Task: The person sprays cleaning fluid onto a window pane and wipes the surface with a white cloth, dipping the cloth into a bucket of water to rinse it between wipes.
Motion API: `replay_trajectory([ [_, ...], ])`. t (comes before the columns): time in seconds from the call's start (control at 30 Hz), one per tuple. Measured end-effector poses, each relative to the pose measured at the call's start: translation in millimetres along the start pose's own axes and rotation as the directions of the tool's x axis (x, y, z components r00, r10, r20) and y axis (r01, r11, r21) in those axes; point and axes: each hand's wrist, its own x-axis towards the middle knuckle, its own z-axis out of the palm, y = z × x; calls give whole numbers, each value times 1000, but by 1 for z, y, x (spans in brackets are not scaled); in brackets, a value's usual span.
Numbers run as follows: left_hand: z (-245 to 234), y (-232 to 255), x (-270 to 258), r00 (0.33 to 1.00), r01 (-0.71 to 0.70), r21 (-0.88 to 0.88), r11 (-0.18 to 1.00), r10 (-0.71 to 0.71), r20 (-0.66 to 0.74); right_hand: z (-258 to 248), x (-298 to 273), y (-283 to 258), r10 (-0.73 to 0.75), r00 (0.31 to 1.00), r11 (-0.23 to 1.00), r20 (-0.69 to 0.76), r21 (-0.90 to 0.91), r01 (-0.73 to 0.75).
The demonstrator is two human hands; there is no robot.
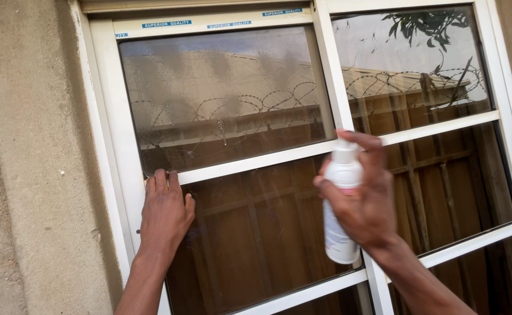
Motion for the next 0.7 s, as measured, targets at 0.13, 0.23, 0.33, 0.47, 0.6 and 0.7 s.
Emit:
replay_trajectory([
  [0.13, -2, -1, 0, 1000, 5, -20, 1000, -5, 17, 28, 2, -9, -42, 992, 997, 118, 69, 34],
  [0.23, -4, -1, -1, 1000, -1, -30, 1000, 1, 2, 34, 0, -8, -102, 989, 992, 105, 90, 93],
  [0.33, -5, -1, -1, 1000, -3, -45, 999, 3, -10, 32, 2, 5, -35, 999, 998, 19, 53, 34],
  [0.47, -5, -3, -1, 1000, -11, -54, 998, 11, -10, 1, 2, 21, 6, 998, 996, -62, -89, -11],
  [0.6, -4, -3, -1, 999, -22, -56, 998, 20, -38, -19, -4, 23, 20, 994, 990, -104, -137, -34],
  [0.7, -3, -1, -2, 999, -17, -45, 999, 15, -51, -31, -6, 23, 62, 996, 988, -67, -136, -71],
])
